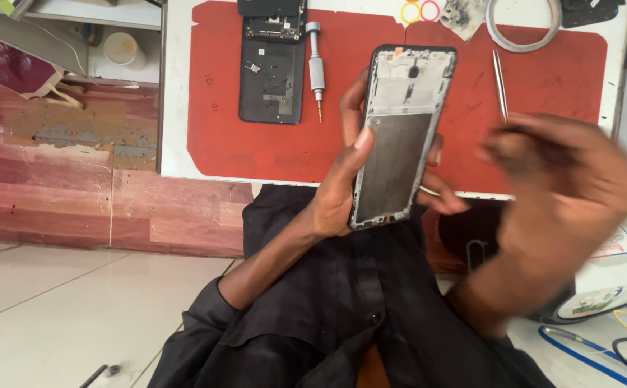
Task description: The person cleans the interior frame of a disassembled smartphone using a small black cloth. They wipe along the edges and corners of the frame, rotating the device to access different sides. The person then uses a metal tool to scrape residue from the frame's surface.
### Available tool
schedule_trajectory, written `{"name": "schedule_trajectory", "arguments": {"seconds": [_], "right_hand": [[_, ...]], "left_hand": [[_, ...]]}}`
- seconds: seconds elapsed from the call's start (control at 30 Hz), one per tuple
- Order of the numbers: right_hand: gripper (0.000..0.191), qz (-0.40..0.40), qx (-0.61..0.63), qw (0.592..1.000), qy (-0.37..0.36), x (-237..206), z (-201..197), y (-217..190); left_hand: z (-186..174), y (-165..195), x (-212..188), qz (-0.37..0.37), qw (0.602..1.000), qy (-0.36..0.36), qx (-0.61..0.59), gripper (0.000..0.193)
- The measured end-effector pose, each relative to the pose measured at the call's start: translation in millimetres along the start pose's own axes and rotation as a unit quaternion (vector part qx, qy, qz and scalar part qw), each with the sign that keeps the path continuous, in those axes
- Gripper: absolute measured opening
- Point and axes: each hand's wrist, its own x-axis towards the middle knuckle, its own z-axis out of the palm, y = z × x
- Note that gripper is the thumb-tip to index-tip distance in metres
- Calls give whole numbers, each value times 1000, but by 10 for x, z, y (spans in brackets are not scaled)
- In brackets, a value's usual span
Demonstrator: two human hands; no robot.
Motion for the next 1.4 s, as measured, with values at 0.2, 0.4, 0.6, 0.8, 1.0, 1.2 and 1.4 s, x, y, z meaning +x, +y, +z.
{"name": "schedule_trajectory", "arguments": {"seconds": [0.2,0.4,0.6,0.8,1.0,1.2,1.4], "right_hand": [[17,50,-55,996,-46,147,542,-220],[17,10,24,998,-58,218,706,-130],[19,-14,-22,998,-53,211,752,-131],[17,-25,-43,997,-52,225,772,-124],[15,-54,-78,994,-52,184,775,-5],[14,-82,-94,990,-64,173,758,58],[16,-69,-74,993,-58,180,763,4]], "left_hand": [[-37,28,-78,16,998,34,59,71],[-95,63,-75,53,997,-16,48,67],[-173,50,-97,83,950,68,294,69],[-186,49,-135,77,955,63,279,70],[-199,36,-130,77,954,61,284,72],[-218,38,-151,86,937,78,328,69],[-235,14,-135,77,950,70,294,69]]}}
